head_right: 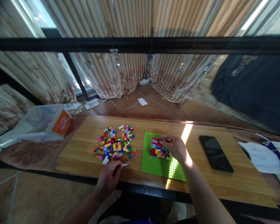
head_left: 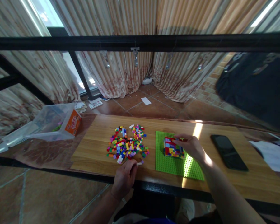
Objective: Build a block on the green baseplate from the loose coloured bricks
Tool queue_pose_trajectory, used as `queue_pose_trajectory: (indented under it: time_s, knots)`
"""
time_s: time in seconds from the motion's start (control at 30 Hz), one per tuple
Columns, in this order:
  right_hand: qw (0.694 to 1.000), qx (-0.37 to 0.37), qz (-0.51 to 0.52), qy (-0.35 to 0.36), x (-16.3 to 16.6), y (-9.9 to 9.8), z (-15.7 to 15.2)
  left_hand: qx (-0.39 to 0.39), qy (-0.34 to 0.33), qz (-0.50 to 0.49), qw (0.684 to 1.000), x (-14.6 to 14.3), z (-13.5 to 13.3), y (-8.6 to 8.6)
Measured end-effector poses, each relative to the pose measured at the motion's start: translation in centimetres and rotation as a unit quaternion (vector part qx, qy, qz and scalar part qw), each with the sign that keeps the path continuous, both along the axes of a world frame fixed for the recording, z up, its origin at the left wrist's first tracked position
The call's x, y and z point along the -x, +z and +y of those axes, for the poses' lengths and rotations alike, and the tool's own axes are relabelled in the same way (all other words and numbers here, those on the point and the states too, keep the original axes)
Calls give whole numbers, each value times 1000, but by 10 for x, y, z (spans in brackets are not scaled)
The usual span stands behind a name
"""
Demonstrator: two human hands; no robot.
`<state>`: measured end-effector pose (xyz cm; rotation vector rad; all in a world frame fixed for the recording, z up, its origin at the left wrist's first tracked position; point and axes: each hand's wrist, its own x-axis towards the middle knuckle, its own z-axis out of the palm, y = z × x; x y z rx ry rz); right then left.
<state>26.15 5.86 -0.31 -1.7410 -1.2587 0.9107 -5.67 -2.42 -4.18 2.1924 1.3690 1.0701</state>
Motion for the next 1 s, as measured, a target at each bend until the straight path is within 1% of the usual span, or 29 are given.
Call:
queue_pose_trajectory:
  time_s: [0.13,0.33,0.53,0.77,0.9,1.0]
  knots:
    - [998,9,63,-19,-1,-1,-5,5,3,4,1000,-1,-1,1]
    - [993,36,106,-32,2,0,-6,23,2,0,1000,0,-1,-1]
    - [995,44,79,-31,8,3,-4,24,5,4,1000,0,-2,-2]
    - [996,45,73,-35,14,6,-3,24,5,5,1000,-1,-1,-2]
    - [997,40,54,-43,13,3,-3,25,8,7,1000,-1,-1,-2]
    - [998,46,33,-34,11,0,-2,23,8,4,1000,-1,-1,-1]
